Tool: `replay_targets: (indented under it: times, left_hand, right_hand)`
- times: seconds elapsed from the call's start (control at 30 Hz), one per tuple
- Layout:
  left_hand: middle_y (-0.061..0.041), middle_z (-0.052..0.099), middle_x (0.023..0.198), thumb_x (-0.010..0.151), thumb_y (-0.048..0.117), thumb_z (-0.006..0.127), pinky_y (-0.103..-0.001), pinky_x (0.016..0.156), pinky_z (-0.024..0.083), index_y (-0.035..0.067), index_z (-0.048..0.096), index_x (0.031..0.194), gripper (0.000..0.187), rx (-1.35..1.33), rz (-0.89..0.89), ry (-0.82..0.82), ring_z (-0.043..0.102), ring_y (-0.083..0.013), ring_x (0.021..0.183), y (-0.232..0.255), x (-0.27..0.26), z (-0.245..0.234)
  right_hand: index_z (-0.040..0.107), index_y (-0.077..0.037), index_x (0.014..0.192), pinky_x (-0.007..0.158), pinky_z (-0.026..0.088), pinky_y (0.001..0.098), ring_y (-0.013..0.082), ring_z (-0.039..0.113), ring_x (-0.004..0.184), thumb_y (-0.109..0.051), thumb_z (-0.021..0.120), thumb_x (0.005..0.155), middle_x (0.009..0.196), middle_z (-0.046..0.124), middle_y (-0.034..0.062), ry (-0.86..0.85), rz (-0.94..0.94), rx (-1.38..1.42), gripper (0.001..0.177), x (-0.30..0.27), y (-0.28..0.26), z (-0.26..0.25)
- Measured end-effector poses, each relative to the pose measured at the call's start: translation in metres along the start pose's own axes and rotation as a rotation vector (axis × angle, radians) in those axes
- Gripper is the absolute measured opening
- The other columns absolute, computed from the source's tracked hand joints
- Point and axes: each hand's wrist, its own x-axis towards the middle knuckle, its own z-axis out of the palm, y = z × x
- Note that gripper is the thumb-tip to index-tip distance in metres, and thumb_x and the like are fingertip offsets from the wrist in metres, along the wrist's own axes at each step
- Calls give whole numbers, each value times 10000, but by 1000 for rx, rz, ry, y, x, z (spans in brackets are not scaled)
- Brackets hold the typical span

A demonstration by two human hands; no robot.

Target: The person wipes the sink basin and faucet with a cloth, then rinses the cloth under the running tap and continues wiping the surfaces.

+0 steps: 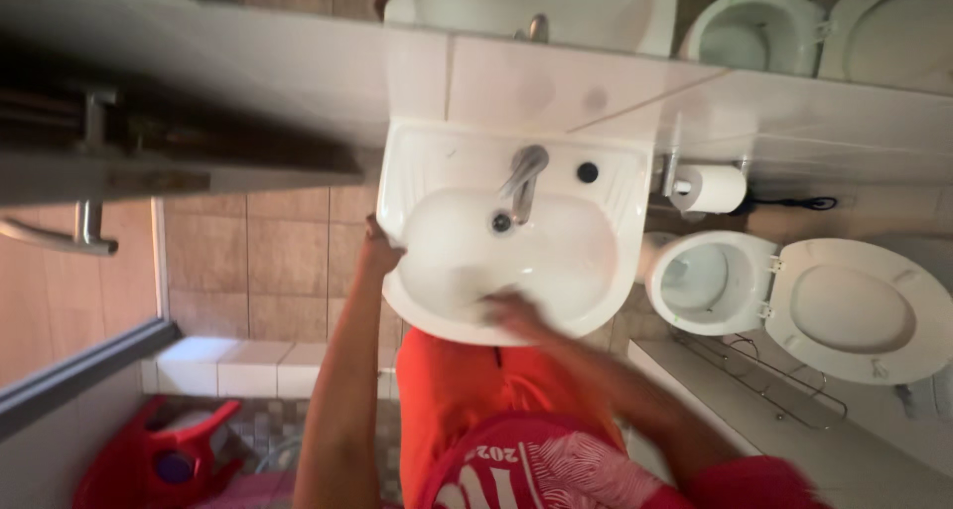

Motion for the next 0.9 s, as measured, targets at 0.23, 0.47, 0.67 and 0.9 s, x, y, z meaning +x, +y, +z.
replay_targets:
  times: [0.23,0.47,0.67,0.9]
  left_hand:
    - [-372,381,1486,703,155,896,-470,1070,480,15,-110,1565,1332,36,-45,-52,500,-484,1323,-1,-4,11]
    - [-356,358,1535,789,173,845,-504,1022,502,24,-19,1568,1172,181,-53,80,541,-509,1263,7,-15,17]
    - [-316,444,1475,810,179,807,-492,984,515,-40,34,1577,1111,159,-141,110,579,-461,1230,-15,-62,35]
    - [-271,572,1449,845,222,793,-460,1040,525,-43,193,1565,975,-30,-273,116,620,-426,1286,-22,-106,49]
  right_hand:
    - [612,-215,1367,801,563,540,368,659,1028,-307,525,1027,1261,673,172,104,194,-585,363,17,101,-97]
    - [508,-344,1453,813,569,538,417,612,1120,-248,621,828,1400,530,226,-3,-76,-127,642,55,-30,14]
    - [381,-381,1555,860,560,523,374,616,1119,-240,648,852,1454,476,181,-159,213,-378,765,90,9,-21]
    - [434,-416,1518,946,526,500,370,593,1183,-232,643,883,1502,467,189,83,214,-286,694,146,6,-23]
